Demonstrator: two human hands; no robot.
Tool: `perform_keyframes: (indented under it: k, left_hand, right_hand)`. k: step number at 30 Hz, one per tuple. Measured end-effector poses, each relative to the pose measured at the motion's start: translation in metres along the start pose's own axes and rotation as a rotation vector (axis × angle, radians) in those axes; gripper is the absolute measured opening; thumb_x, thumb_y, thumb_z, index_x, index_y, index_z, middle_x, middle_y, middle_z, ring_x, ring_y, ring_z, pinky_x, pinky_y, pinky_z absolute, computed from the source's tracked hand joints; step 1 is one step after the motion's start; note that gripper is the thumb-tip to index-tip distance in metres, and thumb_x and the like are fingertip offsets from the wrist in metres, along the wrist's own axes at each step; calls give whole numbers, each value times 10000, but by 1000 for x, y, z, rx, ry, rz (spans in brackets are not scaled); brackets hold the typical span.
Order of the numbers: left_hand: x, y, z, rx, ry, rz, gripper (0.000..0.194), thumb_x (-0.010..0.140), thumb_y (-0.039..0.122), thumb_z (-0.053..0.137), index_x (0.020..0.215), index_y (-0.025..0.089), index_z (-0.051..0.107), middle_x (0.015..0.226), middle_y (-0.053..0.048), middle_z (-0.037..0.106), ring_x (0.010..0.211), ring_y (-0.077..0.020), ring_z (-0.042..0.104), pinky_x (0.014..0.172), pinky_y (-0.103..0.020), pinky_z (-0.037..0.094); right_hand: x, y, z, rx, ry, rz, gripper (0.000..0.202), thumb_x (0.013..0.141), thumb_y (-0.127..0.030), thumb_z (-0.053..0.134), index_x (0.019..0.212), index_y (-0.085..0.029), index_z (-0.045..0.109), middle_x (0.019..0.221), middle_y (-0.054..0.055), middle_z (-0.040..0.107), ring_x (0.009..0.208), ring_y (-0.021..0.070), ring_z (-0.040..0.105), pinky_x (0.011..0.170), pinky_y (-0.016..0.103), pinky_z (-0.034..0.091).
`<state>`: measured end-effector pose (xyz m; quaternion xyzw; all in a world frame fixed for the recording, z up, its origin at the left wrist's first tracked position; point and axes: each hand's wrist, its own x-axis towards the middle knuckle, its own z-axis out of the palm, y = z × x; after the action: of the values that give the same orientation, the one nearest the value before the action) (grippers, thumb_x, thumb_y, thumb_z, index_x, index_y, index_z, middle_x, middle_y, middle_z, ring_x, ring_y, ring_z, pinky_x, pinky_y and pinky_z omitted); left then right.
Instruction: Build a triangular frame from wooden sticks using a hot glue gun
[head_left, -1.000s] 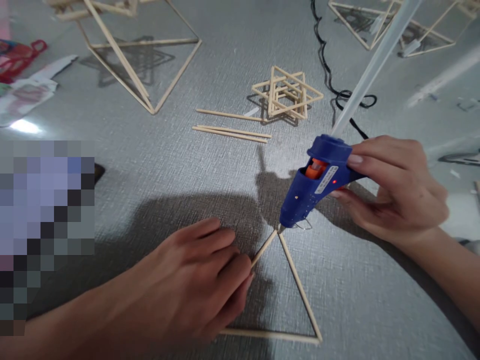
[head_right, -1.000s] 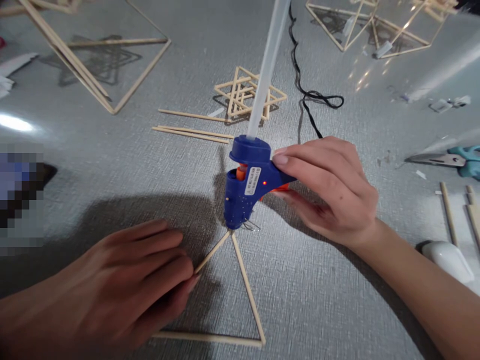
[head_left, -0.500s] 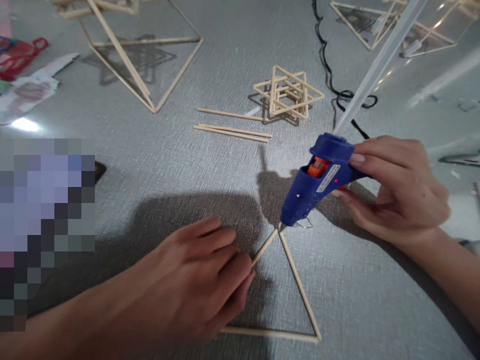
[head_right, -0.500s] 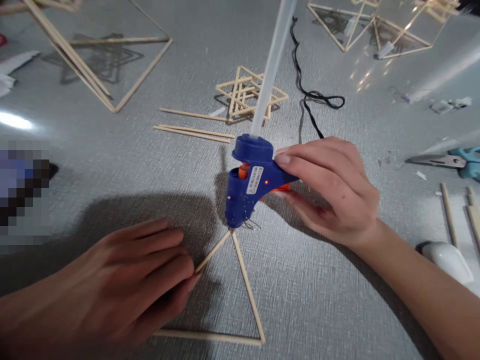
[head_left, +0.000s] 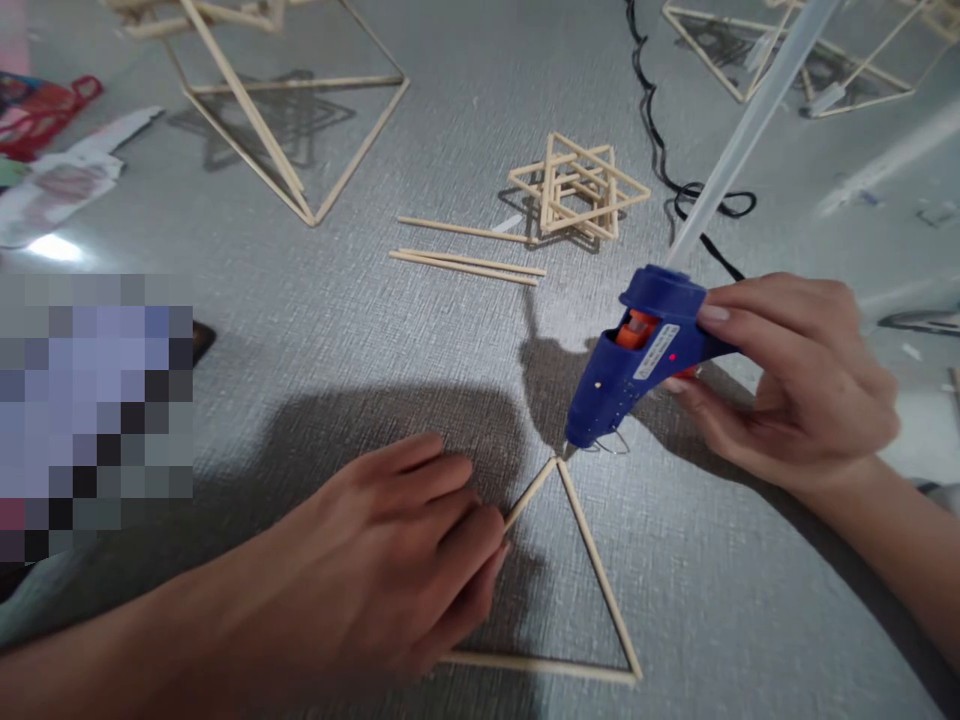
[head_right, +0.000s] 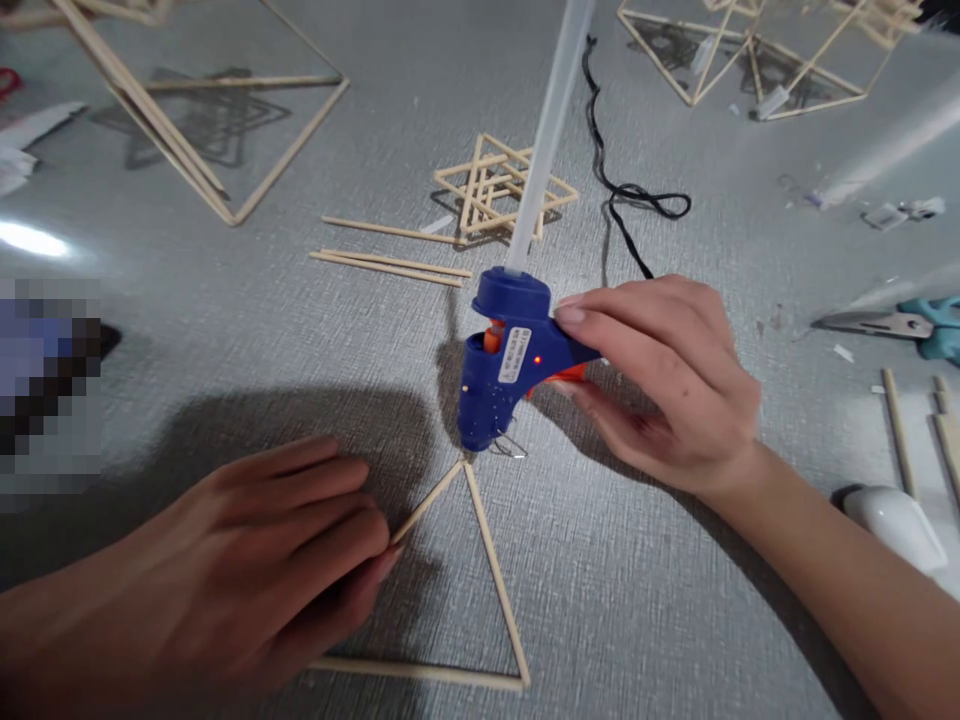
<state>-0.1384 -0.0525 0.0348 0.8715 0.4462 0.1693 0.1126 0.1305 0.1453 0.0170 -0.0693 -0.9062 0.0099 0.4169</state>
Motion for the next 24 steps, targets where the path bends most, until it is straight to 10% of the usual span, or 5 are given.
perform_keyframes:
  k: [8, 24]
  left_hand:
    - [-3, 0, 0, 31, -23, -2, 394, 1141, 195, 447, 782, 222, 609, 679, 34, 569, 648, -196, 472, 775, -414, 393]
    - [1, -1, -1, 7, -31, 6, 372, 1121, 167, 481, 769, 215, 592, 680, 33, 553, 655, -195, 457, 737, -418, 353]
  right_hand:
    - [3, -9, -4, -68, -100, 133, 608, 1035, -239, 741, 1604, -313, 539, 1298, 103, 764, 1167, 325, 747, 970, 525, 591]
    - [4, -8, -1, -20, -93, 107, 655, 1028, -208, 739, 1629, -348, 519, 1285, 85, 764, 1135, 313, 751, 964, 538, 577]
